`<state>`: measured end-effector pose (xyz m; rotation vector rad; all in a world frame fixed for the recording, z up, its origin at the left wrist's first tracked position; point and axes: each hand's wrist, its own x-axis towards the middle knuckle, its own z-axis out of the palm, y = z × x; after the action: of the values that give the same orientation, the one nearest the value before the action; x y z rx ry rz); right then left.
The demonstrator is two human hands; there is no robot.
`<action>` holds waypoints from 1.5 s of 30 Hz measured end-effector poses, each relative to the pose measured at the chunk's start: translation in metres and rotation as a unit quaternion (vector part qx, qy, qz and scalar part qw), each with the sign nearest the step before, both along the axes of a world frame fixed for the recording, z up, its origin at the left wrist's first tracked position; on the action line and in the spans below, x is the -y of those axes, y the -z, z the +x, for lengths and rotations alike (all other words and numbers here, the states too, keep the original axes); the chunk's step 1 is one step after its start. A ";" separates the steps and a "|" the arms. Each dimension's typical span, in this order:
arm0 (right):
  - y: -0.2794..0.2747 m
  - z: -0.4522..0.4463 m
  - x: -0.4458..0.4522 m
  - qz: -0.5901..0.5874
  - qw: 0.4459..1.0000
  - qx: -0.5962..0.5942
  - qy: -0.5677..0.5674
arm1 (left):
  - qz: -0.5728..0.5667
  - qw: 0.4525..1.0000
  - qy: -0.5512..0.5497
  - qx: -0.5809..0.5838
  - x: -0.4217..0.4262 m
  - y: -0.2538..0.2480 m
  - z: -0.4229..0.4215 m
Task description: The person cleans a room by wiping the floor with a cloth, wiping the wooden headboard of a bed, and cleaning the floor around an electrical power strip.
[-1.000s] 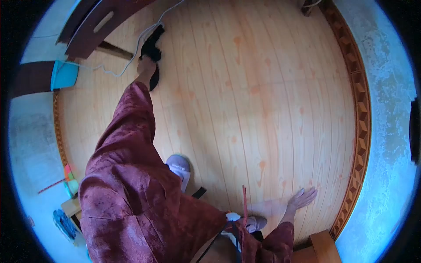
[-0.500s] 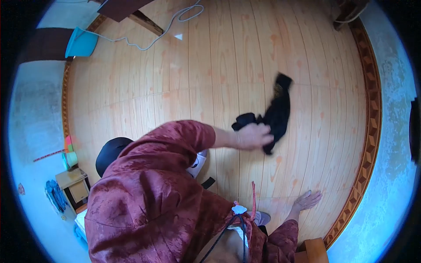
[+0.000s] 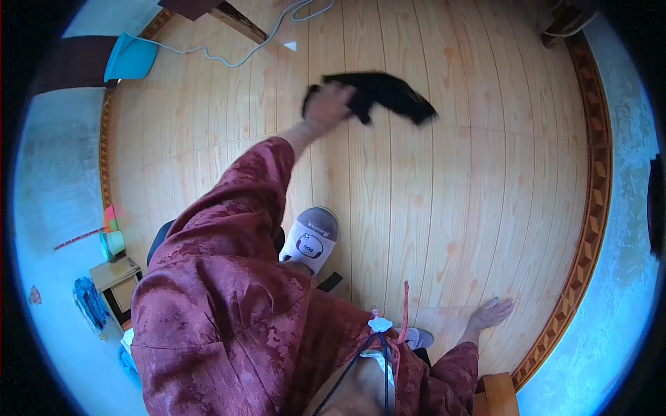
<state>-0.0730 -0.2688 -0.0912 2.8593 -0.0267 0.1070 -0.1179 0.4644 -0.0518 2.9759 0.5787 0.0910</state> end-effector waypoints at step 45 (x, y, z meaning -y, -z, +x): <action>-0.006 -0.001 -0.008 0.098 0.995 0.018 0.030 | -0.100 0.907 0.397 -0.102 0.275 -0.053 0.048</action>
<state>-0.0736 -0.2612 -0.0853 3.0491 -0.1390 0.1513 -0.0700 0.1895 0.0009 2.7792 -0.6015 -0.3266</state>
